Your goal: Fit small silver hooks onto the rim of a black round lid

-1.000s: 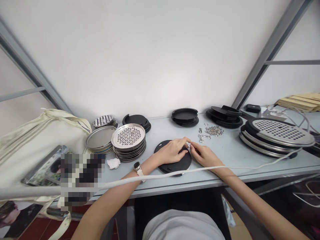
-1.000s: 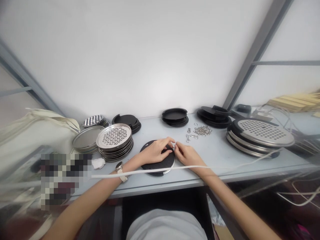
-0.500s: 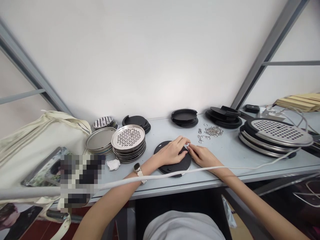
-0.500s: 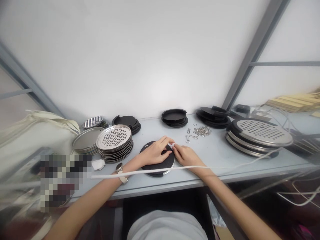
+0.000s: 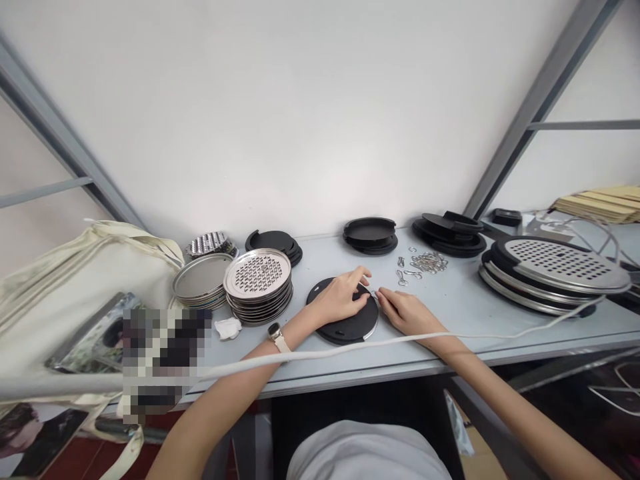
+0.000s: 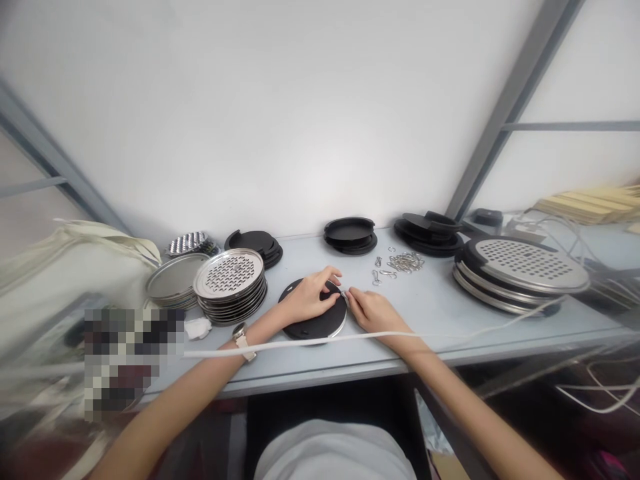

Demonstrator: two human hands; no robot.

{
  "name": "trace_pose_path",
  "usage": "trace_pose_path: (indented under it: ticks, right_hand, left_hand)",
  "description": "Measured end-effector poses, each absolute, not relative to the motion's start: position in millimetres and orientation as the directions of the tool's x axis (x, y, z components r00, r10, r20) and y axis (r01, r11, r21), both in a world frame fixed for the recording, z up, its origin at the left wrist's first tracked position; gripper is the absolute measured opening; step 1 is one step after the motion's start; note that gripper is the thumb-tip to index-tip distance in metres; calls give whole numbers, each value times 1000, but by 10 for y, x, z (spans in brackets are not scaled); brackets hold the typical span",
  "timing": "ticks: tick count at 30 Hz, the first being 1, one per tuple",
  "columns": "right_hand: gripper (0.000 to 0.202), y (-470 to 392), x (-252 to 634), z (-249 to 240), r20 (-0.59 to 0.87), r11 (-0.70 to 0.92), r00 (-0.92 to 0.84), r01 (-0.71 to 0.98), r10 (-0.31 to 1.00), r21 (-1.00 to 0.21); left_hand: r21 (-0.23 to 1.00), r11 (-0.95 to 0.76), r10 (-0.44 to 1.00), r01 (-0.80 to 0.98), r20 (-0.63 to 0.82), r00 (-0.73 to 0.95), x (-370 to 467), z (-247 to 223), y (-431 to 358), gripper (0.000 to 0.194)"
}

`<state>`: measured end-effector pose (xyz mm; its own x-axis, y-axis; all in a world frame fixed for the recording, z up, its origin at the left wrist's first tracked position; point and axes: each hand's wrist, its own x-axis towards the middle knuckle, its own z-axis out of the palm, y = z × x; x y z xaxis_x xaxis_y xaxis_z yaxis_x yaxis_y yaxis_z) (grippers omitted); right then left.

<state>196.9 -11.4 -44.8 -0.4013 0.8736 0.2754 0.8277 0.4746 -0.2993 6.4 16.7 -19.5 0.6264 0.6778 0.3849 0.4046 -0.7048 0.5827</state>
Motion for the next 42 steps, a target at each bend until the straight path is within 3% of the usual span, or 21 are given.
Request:
trace_pose_path:
  ticks: [5,16,24,42]
  right_hand:
    - [31,-109,1989,-460,254,483,-418,821,872,-304]
    - [32,-102,2003,-459,248,521,-460,788,852,-329]
    - [35,-108,2004,-453,245,508,-446,782,861,-361]
    - [39,-116,1983,-409,234,467,-405,750,884,-468]
  left_hand:
    - [613,-715,635,337,366,680,62,-158,109,42]
    - [579,-724,624,374,320,713,77,-160,92,42]
    - [361,-815,574,454,390,720,103,-100,66,34]
    - [421,-815,559,398,389,733,103,-108,99,32]
